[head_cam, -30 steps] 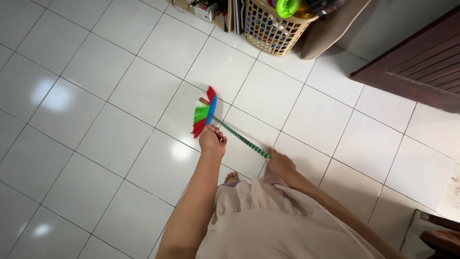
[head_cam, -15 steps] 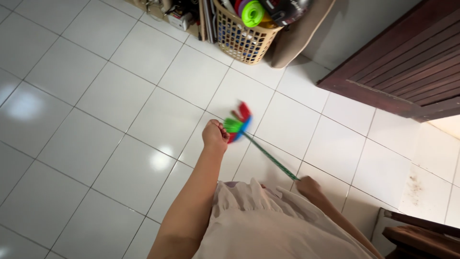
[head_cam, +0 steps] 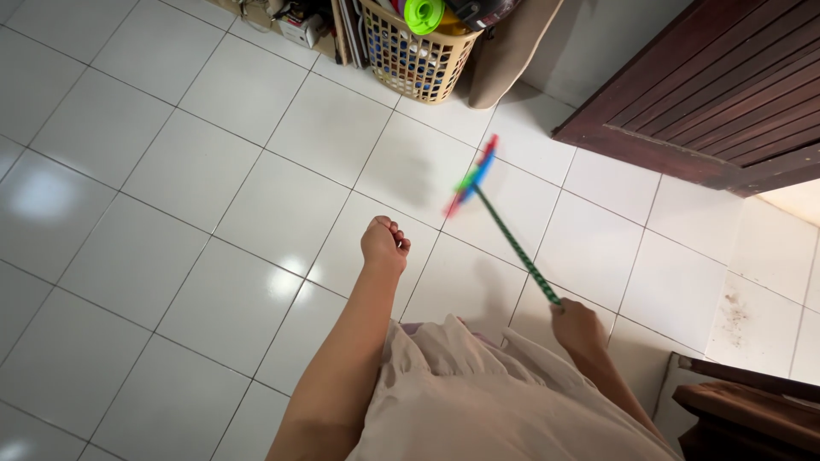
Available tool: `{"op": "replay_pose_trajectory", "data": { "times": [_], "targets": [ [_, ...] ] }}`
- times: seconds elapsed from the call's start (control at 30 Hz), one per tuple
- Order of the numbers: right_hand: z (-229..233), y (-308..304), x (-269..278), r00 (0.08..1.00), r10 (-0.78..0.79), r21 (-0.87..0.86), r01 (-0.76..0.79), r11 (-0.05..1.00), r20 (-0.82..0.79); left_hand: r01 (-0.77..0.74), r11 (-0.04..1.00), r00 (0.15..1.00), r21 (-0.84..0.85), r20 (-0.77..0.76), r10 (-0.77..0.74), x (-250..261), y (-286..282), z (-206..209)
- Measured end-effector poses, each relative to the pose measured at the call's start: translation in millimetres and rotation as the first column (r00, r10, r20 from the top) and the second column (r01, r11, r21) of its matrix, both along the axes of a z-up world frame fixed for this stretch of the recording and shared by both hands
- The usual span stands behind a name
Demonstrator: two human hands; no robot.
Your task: Sweep the floor using a colorful feather duster.
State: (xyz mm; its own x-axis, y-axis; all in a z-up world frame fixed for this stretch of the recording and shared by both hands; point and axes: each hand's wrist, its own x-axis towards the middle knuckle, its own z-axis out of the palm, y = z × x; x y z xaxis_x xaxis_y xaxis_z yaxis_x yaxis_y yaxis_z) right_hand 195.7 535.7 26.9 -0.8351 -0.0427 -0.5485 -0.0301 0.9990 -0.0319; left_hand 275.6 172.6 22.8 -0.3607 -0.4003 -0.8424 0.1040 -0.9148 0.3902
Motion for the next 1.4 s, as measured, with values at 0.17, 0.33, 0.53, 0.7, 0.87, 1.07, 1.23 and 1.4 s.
{"op": "replay_pose_trajectory", "data": {
  "times": [0.17,0.33,0.53,0.7,0.87,1.07,1.23,1.4],
  "targets": [
    [-71,-25,10,0.980,0.115,-0.214,-0.079,0.974,0.165,-0.031,1.000,0.999,0.002,-0.017,0.031,6,-3,-11],
    [-92,-46,32,0.923,0.216,-0.106,-0.191,0.976,0.319,-0.019,1.000,1.000,0.007,0.001,0.019,9,-2,-7],
    [-104,32,27,0.931,0.114,0.001,-0.122,0.993,0.347,-0.044,0.999,0.999,0.026,0.007,0.044,8,-2,-6],
    [-158,150,-15,0.970,-0.070,0.093,0.050,0.994,0.232,-0.009,1.000,1.000,-0.020,-0.005,0.009,5,7,1],
    [-68,114,-32,0.993,-0.103,0.092,0.097,0.991,0.064,0.012,0.999,1.000,-0.034,-0.012,-0.013,-3,16,4],
    [-95,80,-23,1.000,-0.008,-0.208,0.005,0.978,-0.016,0.006,1.000,1.000,-0.022,-0.006,-0.006,-10,34,1],
    [-121,21,0,0.969,-0.048,-0.377,0.139,0.916,0.240,-0.034,0.999,0.999,0.001,-0.017,0.034,-9,47,-15],
    [-94,9,8,0.921,0.291,-0.101,-0.274,0.956,0.260,-0.083,0.996,0.996,0.025,-0.020,0.084,-4,58,-23]
  ]
}}
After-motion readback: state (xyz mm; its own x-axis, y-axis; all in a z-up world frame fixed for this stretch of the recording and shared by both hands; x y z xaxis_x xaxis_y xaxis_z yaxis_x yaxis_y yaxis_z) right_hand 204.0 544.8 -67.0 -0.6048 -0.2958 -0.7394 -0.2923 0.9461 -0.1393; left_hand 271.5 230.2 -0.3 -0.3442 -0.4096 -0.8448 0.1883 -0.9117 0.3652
